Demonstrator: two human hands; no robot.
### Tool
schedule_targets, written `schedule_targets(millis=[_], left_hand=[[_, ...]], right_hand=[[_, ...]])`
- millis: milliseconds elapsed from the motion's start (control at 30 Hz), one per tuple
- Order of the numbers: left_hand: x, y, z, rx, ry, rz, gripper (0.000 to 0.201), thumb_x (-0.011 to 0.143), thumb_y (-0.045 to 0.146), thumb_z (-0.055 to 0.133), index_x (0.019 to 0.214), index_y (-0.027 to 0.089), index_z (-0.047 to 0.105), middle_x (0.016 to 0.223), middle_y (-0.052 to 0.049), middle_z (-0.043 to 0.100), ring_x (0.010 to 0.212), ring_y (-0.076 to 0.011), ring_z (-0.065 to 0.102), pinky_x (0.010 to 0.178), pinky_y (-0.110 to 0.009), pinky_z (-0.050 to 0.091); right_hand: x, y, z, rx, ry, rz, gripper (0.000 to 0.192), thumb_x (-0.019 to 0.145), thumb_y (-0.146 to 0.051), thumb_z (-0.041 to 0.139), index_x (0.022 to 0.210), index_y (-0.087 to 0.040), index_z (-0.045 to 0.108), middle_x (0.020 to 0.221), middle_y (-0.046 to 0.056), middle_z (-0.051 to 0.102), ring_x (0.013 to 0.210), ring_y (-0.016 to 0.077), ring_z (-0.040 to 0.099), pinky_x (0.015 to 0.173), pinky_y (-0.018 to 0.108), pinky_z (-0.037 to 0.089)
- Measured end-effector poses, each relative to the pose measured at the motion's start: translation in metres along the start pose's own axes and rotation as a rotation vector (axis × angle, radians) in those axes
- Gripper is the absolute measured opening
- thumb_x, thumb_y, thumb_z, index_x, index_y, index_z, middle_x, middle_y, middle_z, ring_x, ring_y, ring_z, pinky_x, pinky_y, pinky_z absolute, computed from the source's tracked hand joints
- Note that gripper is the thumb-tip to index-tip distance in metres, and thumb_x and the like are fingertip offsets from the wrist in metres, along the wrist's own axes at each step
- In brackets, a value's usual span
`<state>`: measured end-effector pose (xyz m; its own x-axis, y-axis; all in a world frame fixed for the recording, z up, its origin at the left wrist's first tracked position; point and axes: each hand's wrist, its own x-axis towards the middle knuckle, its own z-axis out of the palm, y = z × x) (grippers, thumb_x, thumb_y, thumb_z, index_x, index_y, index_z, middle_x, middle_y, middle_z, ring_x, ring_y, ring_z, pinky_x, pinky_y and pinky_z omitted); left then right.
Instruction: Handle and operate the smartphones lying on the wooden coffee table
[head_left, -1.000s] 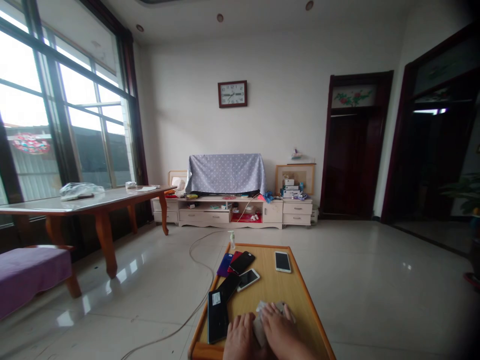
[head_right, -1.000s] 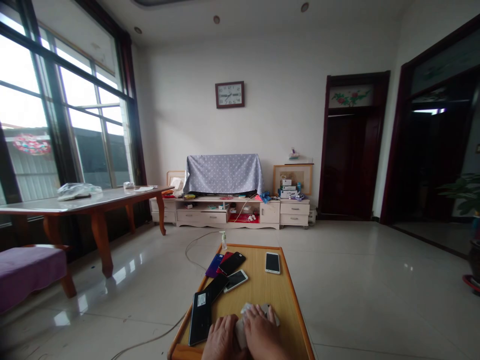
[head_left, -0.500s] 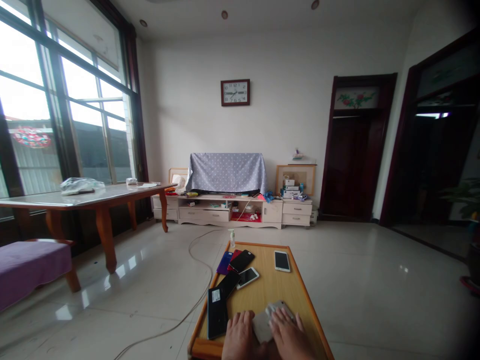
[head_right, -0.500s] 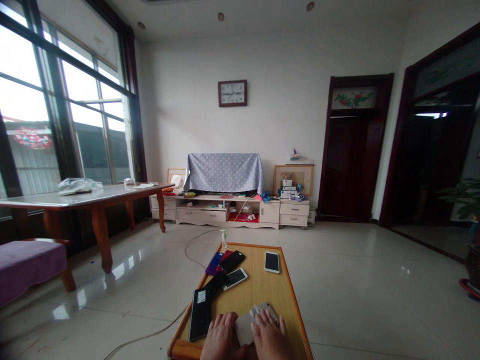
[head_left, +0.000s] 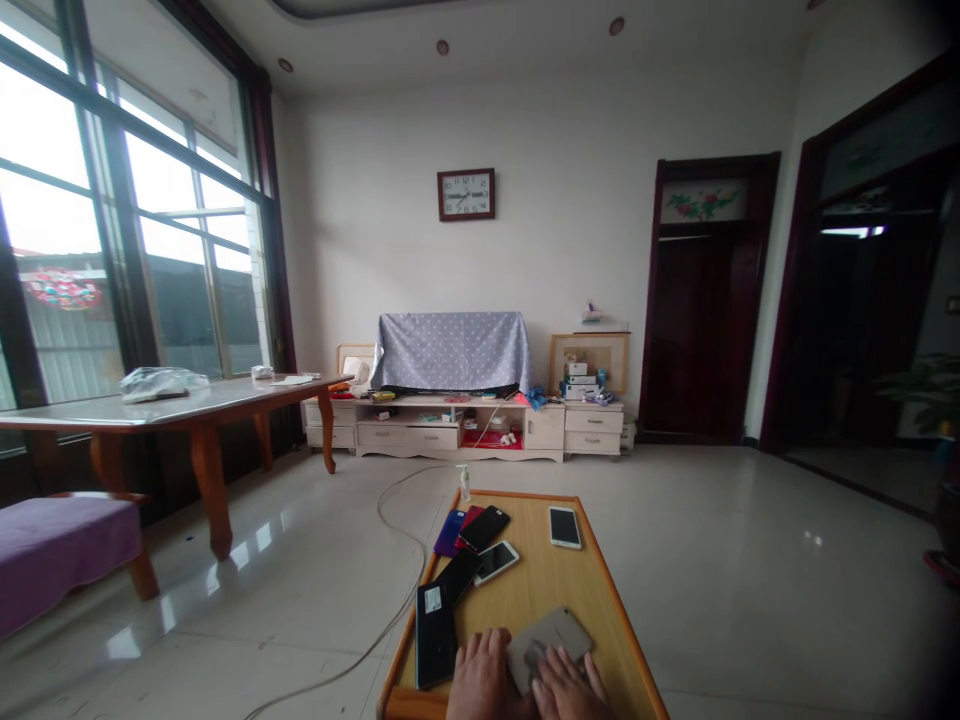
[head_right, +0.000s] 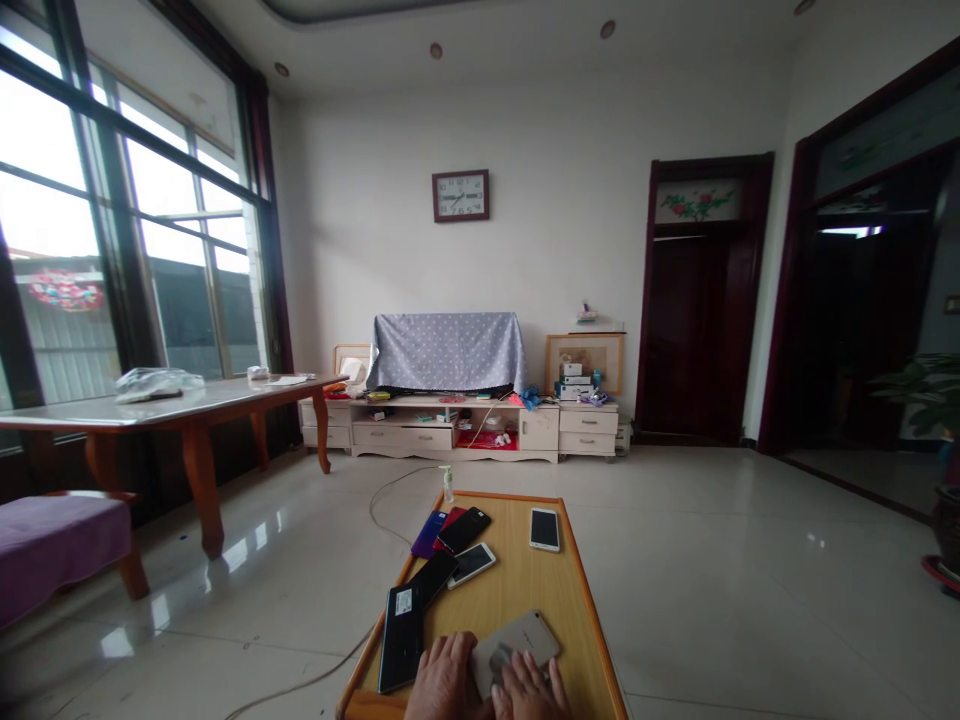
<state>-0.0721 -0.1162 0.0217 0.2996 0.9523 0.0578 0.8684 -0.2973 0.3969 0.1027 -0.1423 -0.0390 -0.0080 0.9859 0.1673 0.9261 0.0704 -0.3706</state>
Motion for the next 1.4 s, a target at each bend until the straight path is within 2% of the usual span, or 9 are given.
schedule_targets(millis=[167, 300, 400, 567, 767, 867, 1000, 1233, 1400], left_hand=[[0.001, -0.001, 0.001, -0.002, 0.0, -0.001, 0.065, 0.061, 0.053, 0.07, 0.12, 0.027, 0.059, 0.126, -0.005, 0.064, 0.121, -0.0294, 0.052, 0.102, -0.04, 0.034], [0.001, -0.002, 0.005, 0.005, 0.016, 0.009, 0.062, 0.066, 0.054, 0.067, 0.121, 0.027, 0.059, 0.127, -0.006, 0.064, 0.122, -0.0301, 0.052, 0.102, -0.04, 0.034], [-0.001, -0.001, 0.007, 0.011, 0.044, 0.021, 0.058, 0.068, 0.053, 0.066, 0.119, 0.027, 0.059, 0.125, -0.006, 0.064, 0.12, -0.0291, 0.052, 0.102, -0.039, 0.034], [-0.003, 0.001, 0.005, 0.008, 0.062, 0.029, 0.057, 0.068, 0.053, 0.067, 0.118, 0.028, 0.059, 0.123, -0.005, 0.063, 0.119, -0.0278, 0.051, 0.102, -0.039, 0.033], [-0.003, 0.002, 0.003, 0.003, 0.053, 0.031, 0.058, 0.069, 0.052, 0.066, 0.122, 0.027, 0.059, 0.125, -0.006, 0.063, 0.122, -0.0282, 0.051, 0.103, -0.038, 0.033], [-0.002, 0.002, 0.004, 0.0, 0.062, 0.041, 0.062, 0.069, 0.054, 0.067, 0.124, 0.027, 0.059, 0.13, -0.007, 0.061, 0.124, -0.0282, 0.051, 0.104, -0.037, 0.034], [0.0, 0.002, 0.004, -0.023, 0.085, 0.064, 0.059, 0.073, 0.054, 0.065, 0.125, 0.026, 0.06, 0.135, -0.008, 0.059, 0.127, -0.0279, 0.051, 0.106, -0.035, 0.036], [0.0, 0.008, -0.002, -0.025, 0.054, 0.199, 0.061, 0.088, 0.051, 0.053, 0.142, 0.024, 0.053, 0.15, -0.012, 0.054, 0.139, -0.03, 0.046, 0.119, -0.043, 0.033], [-0.002, 0.022, 0.011, -0.185, 0.039, 0.19, 0.065, 0.088, 0.058, 0.05, 0.144, 0.025, 0.051, 0.144, -0.012, 0.06, 0.132, -0.0292, 0.054, 0.114, -0.04, 0.042]], right_hand=[[0.01, 0.024, -0.038, -0.054, -0.067, 0.06, 0.053, 0.096, -0.043, 0.041, 0.14, -0.026, 0.063, 0.151, 0.009, 0.051, 0.144, 0.0333, 0.043, 0.122, 0.057, 0.027], [0.004, 0.021, -0.031, 0.013, -0.109, -0.031, 0.052, 0.089, -0.027, 0.047, 0.137, -0.019, 0.066, 0.149, 0.01, 0.054, 0.143, 0.028, 0.046, 0.12, 0.039, 0.036], [-0.005, 0.022, -0.023, 0.118, -0.028, -0.058, 0.048, 0.093, -0.024, 0.038, 0.126, -0.021, 0.073, 0.143, 0.008, 0.063, 0.139, 0.0229, 0.052, 0.114, 0.031, 0.041], [-0.004, 0.028, -0.035, 0.277, 0.133, 0.08, 0.044, 0.094, -0.034, 0.037, 0.111, -0.024, 0.076, 0.119, 0.008, 0.077, 0.111, 0.0253, 0.072, 0.097, 0.034, 0.053], [0.012, 0.021, -0.061, 0.723, 0.254, 0.198, 0.042, 0.086, -0.052, 0.048, 0.101, -0.022, 0.073, 0.108, 0.009, 0.078, 0.104, 0.0266, 0.072, 0.09, 0.033, 0.054], [0.012, 0.017, -0.062, 0.925, 0.226, 0.269, 0.047, 0.079, -0.06, 0.054, 0.096, -0.02, 0.071, 0.097, 0.008, 0.078, 0.089, 0.0259, 0.072, 0.075, 0.032, 0.055], [0.006, 0.013, -0.059, 1.076, 0.168, 0.358, 0.046, 0.074, -0.062, 0.058, 0.091, -0.021, 0.069, 0.08, 0.003, 0.073, 0.068, 0.0197, 0.065, 0.056, 0.026, 0.047], [0.004, -0.002, -0.063, 1.17, 0.096, 0.308, 0.039, 0.074, -0.057, 0.063, 0.088, -0.021, 0.064, 0.065, -0.004, 0.059, 0.055, 0.0134, 0.051, 0.051, 0.024, 0.039], [0.002, -0.017, -0.068, 1.183, 0.099, 0.275, 0.042, 0.07, -0.062, 0.069, 0.079, -0.022, 0.061, 0.067, -0.003, 0.06, 0.064, 0.0158, 0.059, 0.061, 0.027, 0.047]])
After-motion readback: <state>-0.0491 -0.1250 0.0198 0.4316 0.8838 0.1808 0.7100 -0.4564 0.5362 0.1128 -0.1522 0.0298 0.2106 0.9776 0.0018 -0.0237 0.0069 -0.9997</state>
